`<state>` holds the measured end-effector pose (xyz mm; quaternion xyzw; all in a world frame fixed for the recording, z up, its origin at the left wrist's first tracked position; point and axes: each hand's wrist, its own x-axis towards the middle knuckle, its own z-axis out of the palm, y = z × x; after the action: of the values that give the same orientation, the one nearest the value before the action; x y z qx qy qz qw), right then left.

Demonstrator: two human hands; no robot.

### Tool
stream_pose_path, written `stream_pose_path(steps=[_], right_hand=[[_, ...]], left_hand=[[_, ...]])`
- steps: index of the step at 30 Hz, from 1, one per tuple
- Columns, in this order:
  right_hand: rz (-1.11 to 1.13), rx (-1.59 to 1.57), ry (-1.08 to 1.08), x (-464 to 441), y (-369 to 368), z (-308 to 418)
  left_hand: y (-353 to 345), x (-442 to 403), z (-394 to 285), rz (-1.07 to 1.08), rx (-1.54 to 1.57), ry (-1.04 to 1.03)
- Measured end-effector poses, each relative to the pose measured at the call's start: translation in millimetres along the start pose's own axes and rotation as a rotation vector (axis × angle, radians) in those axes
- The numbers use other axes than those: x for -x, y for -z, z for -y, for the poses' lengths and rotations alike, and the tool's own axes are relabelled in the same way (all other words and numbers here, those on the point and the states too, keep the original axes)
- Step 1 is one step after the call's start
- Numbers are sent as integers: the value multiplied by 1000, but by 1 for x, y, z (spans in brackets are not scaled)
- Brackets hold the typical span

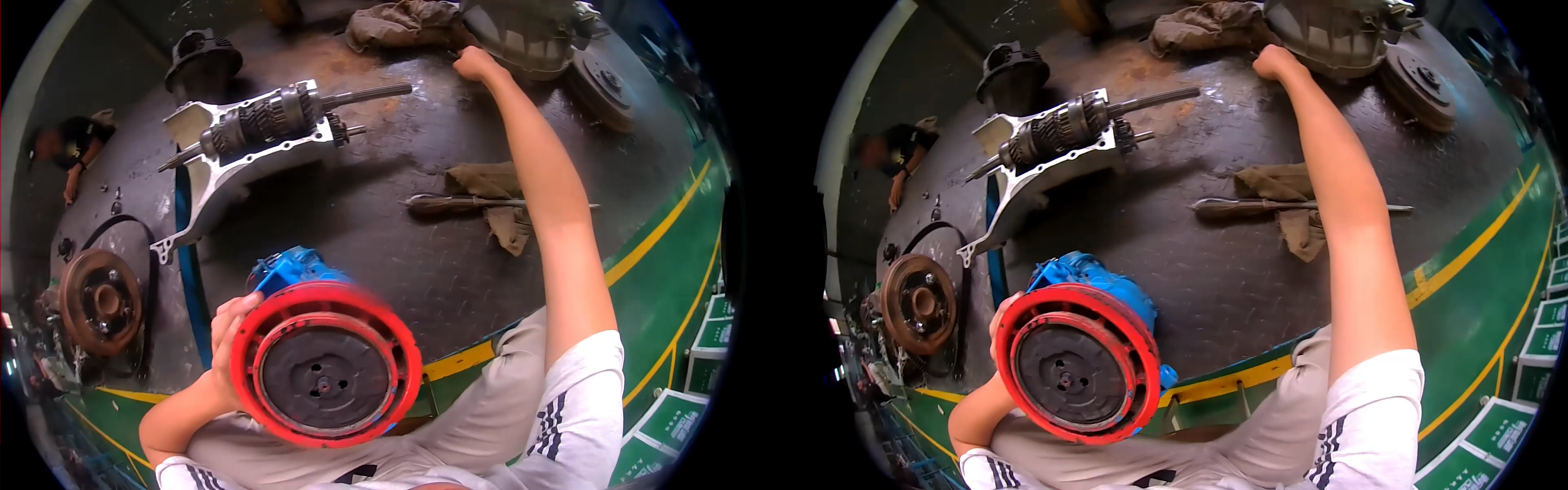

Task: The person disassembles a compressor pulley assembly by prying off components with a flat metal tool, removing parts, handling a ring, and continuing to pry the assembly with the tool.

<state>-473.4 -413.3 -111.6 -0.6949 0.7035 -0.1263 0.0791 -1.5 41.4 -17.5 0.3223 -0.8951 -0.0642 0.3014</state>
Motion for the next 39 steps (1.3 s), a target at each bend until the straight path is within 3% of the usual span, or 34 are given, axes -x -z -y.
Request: stream_pose_path(steps=[5, 12, 20, 27, 30, 33, 39], right_hand=[[-5, -77, -42, 6, 6, 4], [40, 47, -51, 12, 21, 8], [51, 6, 50, 15, 20, -7], [57, 69, 5, 23, 25, 8], [-47, 75, 1, 27, 18, 4], [-27, 95, -70, 47, 30, 35], [-47, 118, 152, 96, 71, 97]], left_hand=[[4, -5, 0, 42, -7, -21], [12, -14, -2, 108, 54, -31], [12, -21, -6, 24, 117, -26], [17, -23, -8, 82, 143, 8], [15, -27, -8, 38, 174, -25], [16, -29, -12, 48, 193, 8], [22, -31, -20, 75, 308, 84]])
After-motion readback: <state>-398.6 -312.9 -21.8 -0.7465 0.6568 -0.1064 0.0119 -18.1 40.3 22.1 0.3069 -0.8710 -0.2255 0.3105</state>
